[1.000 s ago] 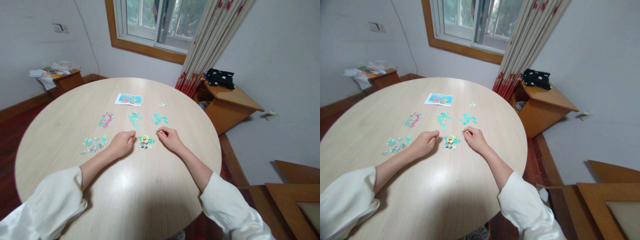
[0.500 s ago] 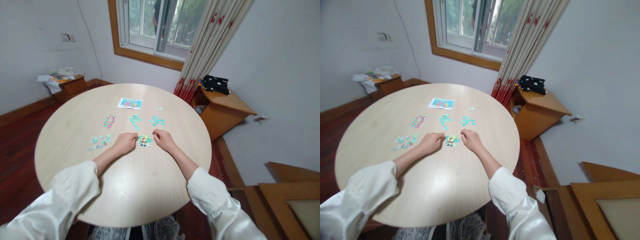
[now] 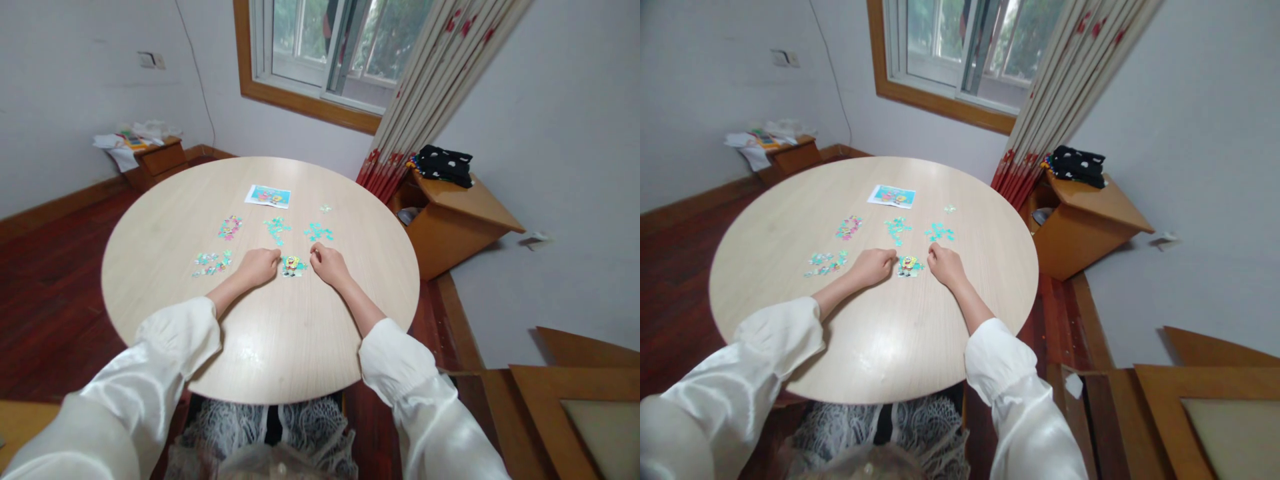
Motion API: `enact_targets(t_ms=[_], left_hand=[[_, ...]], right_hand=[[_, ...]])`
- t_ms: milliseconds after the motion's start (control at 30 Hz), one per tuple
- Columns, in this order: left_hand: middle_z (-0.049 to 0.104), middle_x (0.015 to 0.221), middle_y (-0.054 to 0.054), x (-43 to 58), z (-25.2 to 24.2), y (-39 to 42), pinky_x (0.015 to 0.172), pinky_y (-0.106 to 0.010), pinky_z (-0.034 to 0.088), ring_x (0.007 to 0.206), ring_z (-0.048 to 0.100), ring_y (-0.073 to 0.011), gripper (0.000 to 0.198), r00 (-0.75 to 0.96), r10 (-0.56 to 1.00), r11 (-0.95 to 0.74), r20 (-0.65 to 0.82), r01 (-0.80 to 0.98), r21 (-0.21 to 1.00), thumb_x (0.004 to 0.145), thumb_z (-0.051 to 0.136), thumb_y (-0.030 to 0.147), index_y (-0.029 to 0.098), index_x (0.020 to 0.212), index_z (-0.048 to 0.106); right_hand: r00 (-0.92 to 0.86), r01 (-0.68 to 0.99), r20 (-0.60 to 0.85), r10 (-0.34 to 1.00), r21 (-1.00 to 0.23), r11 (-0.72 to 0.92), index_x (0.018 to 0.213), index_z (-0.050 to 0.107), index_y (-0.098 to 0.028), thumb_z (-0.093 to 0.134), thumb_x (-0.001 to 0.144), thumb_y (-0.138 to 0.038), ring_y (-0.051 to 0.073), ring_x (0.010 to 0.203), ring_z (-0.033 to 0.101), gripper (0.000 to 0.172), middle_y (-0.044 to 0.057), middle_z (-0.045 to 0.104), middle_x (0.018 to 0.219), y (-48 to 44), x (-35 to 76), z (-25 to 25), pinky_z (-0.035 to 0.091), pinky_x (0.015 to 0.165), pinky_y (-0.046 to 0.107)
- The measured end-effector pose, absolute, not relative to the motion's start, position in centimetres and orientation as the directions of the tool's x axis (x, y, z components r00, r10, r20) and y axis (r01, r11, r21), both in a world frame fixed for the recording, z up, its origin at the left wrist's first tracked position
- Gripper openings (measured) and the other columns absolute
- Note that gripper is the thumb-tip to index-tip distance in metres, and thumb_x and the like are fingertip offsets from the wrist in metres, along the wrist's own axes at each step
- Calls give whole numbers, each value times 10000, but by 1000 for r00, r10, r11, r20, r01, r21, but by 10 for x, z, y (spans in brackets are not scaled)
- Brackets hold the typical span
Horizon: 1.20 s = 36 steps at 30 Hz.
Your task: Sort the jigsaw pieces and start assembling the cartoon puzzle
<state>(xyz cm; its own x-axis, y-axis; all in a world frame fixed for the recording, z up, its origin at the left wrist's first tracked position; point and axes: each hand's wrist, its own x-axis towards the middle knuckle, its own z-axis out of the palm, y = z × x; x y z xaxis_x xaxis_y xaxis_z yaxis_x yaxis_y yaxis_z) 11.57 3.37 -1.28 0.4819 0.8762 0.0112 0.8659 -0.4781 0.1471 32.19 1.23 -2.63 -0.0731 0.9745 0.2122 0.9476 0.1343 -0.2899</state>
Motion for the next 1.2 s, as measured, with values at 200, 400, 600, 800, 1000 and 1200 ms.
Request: enact_targets(t_ms=[200, 400, 600, 800, 1000, 1200], left_hand=[[718, 920, -143, 115, -12, 34, 660, -315, 355, 847, 650, -276, 295, 482, 876, -478, 22, 861, 175, 887, 363, 216, 169, 875, 654], [716, 868, -117, 114, -15, 38, 638, -300, 333, 798, 639, -256, 282, 490, 871, -485, 39, 845, 226, 885, 373, 211, 178, 830, 647], [695, 788, -97, 112, -18, 41, 637, -292, 316, 756, 610, -245, 274, 491, 868, -487, 71, 816, 310, 870, 382, 210, 186, 769, 635], [632, 655, -63, 109, -23, 45, 609, -284, 287, 652, 552, -217, 248, 488, 865, -487, 116, 763, 426, 826, 395, 203, 195, 675, 592], [529, 559, -7, 104, -27, 49, 581, -266, 308, 574, 473, -169, 196, 480, 858, -490, 183, 658, 572, 747, 370, 160, 201, 588, 478], [492, 551, 11, 108, -32, 56, 602, -259, 356, 597, 483, -157, 153, 403, 884, -450, 235, 603, 658, 687, 343, 147, 211, 561, 400]], right_hand=[[-5, 981, 208, 978, -187, 45, 1025, 616, -181, 425, 880, -219, 199, 729, 614, 243, 81, 714, 841, 24, 317, -26, 274, 591, 266], [4, 982, 196, 981, -184, 33, 1024, 621, -184, 429, 877, -221, 193, 750, 618, 244, 73, 717, 865, 25, 317, -23, 295, 602, 261], [8, 975, 192, 981, -219, 34, 1011, 624, -185, 441, 875, -218, 191, 760, 619, 230, 65, 717, 866, 24, 318, -21, 313, 620, 258], [35, 946, 208, 977, -322, 35, 962, 636, -191, 476, 840, -201, 198, 753, 606, 202, 62, 707, 831, 25, 319, -23, 307, 625, 264], [72, 870, 237, 969, -491, 55, 858, 651, -196, 509, 772, -182, 184, 694, 558, 166, 42, 661, 731, 26, 320, -26, 308, 628, 262], [164, 648, 244, 956, -757, 82, 683, 622, -186, 528, 668, -208, 136, 563, 462, 98, -35, 506, 533, 35, 330, -30, 324, 591, 247]])
